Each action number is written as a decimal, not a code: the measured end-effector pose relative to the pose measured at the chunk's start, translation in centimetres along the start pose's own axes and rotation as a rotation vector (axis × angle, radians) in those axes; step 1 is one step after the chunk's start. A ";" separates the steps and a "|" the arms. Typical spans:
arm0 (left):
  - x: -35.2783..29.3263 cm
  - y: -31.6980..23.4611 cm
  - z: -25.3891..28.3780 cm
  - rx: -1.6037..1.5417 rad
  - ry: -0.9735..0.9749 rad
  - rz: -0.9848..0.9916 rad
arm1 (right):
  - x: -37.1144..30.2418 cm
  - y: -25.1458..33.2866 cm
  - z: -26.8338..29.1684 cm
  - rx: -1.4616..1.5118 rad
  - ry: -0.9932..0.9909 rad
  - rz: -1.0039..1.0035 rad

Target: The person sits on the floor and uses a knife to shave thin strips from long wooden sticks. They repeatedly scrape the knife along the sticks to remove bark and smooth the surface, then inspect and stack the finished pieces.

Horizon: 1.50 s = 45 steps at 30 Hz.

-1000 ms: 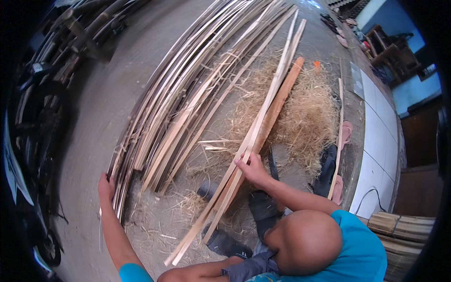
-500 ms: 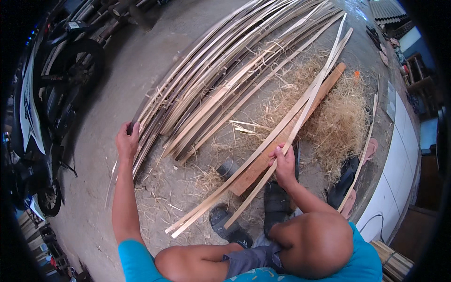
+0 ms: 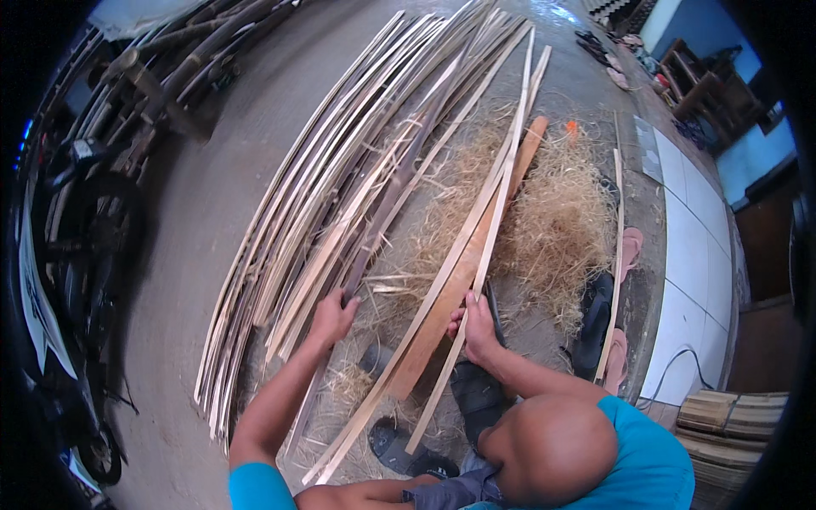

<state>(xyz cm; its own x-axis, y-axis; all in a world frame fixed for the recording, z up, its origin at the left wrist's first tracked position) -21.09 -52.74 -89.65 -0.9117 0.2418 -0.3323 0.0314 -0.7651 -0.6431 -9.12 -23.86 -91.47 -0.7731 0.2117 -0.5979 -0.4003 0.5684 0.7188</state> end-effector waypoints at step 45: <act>3.1 -11.0 -11.1 -0.924 0.412 0.185 | -6.6 -7.7 -2.8 -0.062 0.605 -0.342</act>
<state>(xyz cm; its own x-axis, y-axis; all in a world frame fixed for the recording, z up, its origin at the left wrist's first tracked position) -19.73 -36.96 -91.29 -0.6544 0.4864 -0.5790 0.6189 -0.0954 -0.7796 -2.29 -31.93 -92.07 -0.7298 -0.4611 -0.5047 -0.6834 0.4743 0.5550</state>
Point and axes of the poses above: each hand's wrist, its own x-axis towards the middle knuckle, its own z-axis out of the back of the hand, y = z × x, the point moved 8 cm from there along x, towards the middle knuckle, and after that the axes turned 6 degrees about y, right-handed, at the moved point
